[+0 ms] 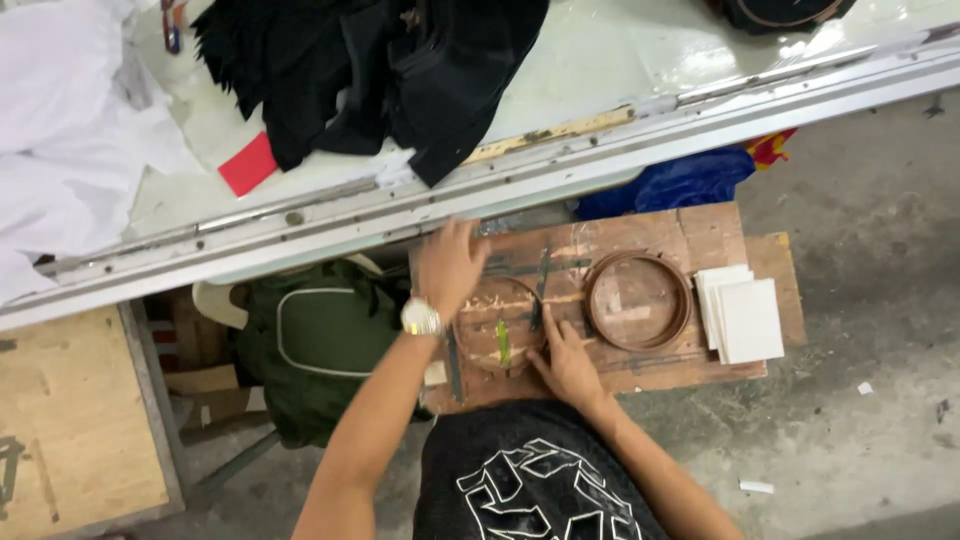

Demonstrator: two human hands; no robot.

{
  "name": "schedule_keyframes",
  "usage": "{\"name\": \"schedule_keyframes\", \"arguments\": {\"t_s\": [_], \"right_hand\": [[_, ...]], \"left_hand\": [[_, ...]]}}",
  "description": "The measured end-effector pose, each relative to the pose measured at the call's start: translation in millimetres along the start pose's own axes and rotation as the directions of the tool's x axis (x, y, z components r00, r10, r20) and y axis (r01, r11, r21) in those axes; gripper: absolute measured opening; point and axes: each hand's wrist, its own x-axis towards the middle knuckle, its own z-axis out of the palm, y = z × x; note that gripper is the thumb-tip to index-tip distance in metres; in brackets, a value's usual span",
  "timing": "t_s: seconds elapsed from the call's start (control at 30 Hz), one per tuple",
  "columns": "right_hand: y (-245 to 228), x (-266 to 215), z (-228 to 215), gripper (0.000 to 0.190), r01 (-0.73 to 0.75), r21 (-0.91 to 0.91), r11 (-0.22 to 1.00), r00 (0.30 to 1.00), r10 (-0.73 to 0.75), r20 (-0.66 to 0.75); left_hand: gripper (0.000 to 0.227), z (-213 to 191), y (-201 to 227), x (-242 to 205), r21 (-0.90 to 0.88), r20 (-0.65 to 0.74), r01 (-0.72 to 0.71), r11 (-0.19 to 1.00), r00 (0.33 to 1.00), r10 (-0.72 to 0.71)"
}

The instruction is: The person repeatedly places a black cap onto a circular wooden mold on a workbench, presses the fabric around the rim, removes the cap, and repeats the process with several caps. The person also handles white rectangular pads and wooden rings on the bench.

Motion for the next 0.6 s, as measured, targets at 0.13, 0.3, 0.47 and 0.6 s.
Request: {"name": "schedule_keyframes", "arguments": {"t_s": [0.13, 0.3, 0.47, 0.6], "right_hand": [[-4, -3, 0, 0.099, -0.040, 0.086, 0.995, 0.999, 0.041, -0.003], [-13, 1, -18, 0.092, -0.139, 0.187, 0.973, 0.977, 0.104, 0.183], [-7, 2, -22, 0.091, -0.125, 0.182, 0.975, 0.979, 0.092, 0.182], [-4, 1, -24, 0.088, -0.074, 0.165, 0.983, 0.982, 0.043, 0.185]], "left_hand": [[0.019, -11, 11, 151, -0.066, -0.449, -0.196, 0.978, 0.881, 0.146], [0.030, 2, 31, 277, 0.195, -0.556, -0.187, 0.963, 0.788, 0.265], [0.025, 35, 36, 319, 0.485, -0.502, -0.075, 0.871, 0.792, 0.348], [0.017, 21, 23, 317, 0.325, -0.570, -0.151, 0.934, 0.756, 0.321]]}}
